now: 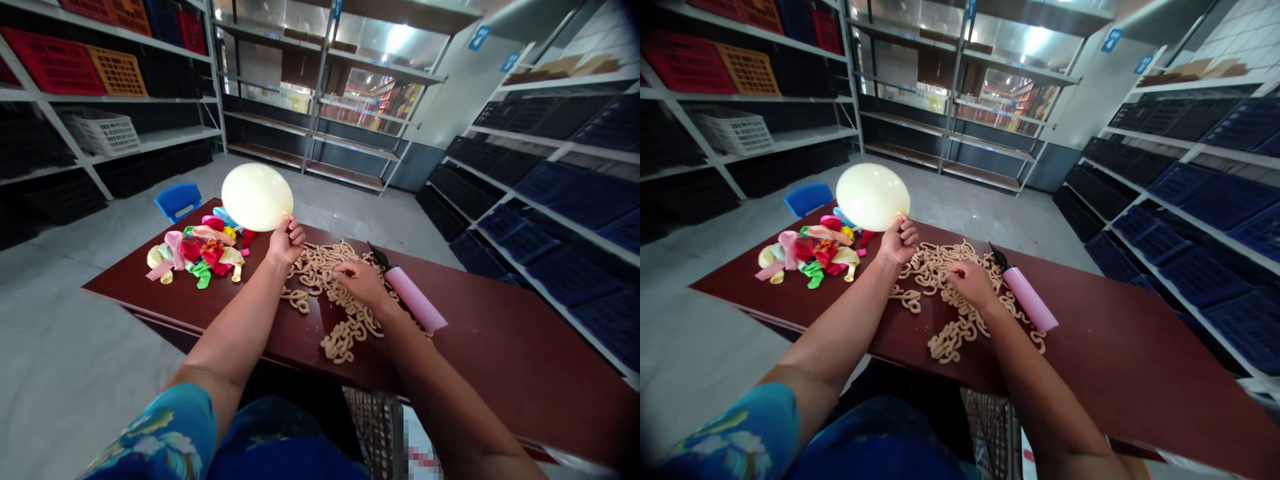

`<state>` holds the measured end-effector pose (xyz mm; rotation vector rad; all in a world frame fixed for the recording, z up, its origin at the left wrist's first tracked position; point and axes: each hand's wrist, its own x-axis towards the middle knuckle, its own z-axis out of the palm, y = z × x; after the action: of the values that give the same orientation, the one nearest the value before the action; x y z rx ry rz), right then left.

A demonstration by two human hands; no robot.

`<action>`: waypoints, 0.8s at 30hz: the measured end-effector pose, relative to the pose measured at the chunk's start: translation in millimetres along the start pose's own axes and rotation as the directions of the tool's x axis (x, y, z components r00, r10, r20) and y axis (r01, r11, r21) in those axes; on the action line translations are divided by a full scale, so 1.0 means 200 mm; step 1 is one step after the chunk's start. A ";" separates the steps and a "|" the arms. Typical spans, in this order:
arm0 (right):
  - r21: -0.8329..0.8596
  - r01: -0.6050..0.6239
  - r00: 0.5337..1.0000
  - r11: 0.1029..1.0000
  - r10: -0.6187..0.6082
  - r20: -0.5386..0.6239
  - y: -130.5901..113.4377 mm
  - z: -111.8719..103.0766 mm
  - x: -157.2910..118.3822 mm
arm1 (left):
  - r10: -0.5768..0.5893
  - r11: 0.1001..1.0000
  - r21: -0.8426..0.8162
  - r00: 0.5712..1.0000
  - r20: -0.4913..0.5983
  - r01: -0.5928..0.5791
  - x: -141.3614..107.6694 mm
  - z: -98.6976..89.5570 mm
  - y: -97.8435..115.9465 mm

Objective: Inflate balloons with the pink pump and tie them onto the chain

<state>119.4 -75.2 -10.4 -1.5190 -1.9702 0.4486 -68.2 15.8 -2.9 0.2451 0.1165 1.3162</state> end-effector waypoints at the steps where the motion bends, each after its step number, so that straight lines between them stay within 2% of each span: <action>1: -0.075 0.021 0.999 0.997 -0.019 0.035 -0.02 0.00 0.01 | 0.016 1.000 -0.002 0.999 -0.033 -0.016 0.01 -0.02 0.00; 5: -0.324 0.044 0.990 0.945 0.001 0.138 -0.07 0.05 0.04 | 0.029 0.999 0.039 0.996 -0.086 -0.026 0.03 -0.06 -0.03; 7: -0.367 0.029 0.990 0.930 0.025 0.141 -0.08 0.05 0.06 | 0.008 0.998 0.064 0.997 -0.080 -0.002 0.03 -0.06 -0.04; 9: -0.258 -0.023 0.994 0.966 0.050 0.097 -0.08 0.03 0.09 | -0.019 0.997 0.078 0.997 -0.071 0.024 0.03 -0.05 -0.04; 11: 0.010 -0.134 0.990 0.991 0.134 0.033 -0.08 -0.03 0.12 | -0.043 0.996 0.073 0.997 -0.062 0.047 0.02 -0.04 -0.05; 12: 0.176 -0.202 0.979 0.963 0.202 0.016 -0.08 -0.07 0.14 | -0.057 0.996 0.065 0.997 -0.060 0.061 0.01 -0.03 -0.05; 13: 0.343 -0.258 0.963 0.903 0.269 0.016 -0.09 -0.10 0.15 | -0.070 0.996 0.056 0.996 -0.061 0.074 0.01 -0.03 -0.05; 15: 0.623 -0.295 0.936 0.724 0.349 0.038 -0.10 -0.15 0.18 | -0.097 0.994 0.037 0.993 -0.063 0.099 0.00 -0.02 -0.06; 17: 0.804 -0.241 0.930 0.543 0.367 0.031 -0.11 -0.18 0.21 | -0.118 0.992 0.034 0.991 -0.062 0.120 -0.01 -0.02 -0.07; 20: 0.938 -0.120 0.942 0.325 0.337 0.004 -0.13 -0.21 0.22 | -0.145 0.988 0.044 0.988 -0.049 0.147 0.00 -0.03 -0.08; 22: 0.968 -0.058 0.958 0.245 0.288 -0.015 -0.16 -0.24 0.23 | -0.172 0.983 0.061 0.985 -0.026 0.173 0.00 -0.04 -0.09; 24: 0.970 0.013 0.972 0.243 0.226 -0.069 -0.19 -0.27 0.23 | -0.190 0.977 0.101 0.982 0.000 0.189 -0.01 -0.04 -0.09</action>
<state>119.0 -46.9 64.9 -0.7516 -0.9311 1.2539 -52.6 11.0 -15.7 0.3182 0.1938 1.1205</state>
